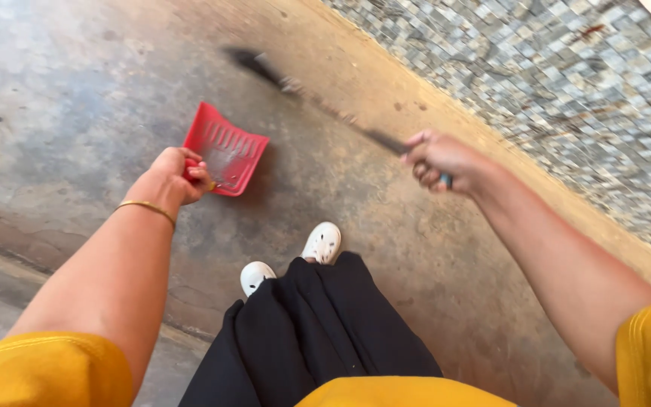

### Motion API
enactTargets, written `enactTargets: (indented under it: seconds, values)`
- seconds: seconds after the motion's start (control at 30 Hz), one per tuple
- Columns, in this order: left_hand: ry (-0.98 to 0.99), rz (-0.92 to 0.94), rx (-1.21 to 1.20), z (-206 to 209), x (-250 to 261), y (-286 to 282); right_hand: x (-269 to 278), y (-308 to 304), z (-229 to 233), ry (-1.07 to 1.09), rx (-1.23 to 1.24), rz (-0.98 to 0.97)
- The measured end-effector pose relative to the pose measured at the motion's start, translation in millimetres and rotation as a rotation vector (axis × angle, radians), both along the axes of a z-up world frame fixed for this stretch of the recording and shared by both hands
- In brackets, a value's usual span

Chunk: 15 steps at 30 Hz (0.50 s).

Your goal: Sweeping the outdoor concrete floor with a hand broom and dustpan.

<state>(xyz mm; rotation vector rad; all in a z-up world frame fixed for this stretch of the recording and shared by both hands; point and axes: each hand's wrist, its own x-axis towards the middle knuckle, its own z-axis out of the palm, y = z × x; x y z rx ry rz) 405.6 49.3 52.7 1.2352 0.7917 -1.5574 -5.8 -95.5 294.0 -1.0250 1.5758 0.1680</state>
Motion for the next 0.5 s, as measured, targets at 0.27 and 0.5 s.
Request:
enactTargets:
  seconds: [0.27, 0.5]
  values:
    - [-0.034, 0.070, -0.030, 32, 7, -48, 17, -169, -106, -0.143, -0.052, -0.155]
    - [-0.046, 0.058, -0.032, -9, 35, -115, 97, -214, -178, -0.168, -0.149, -0.214]
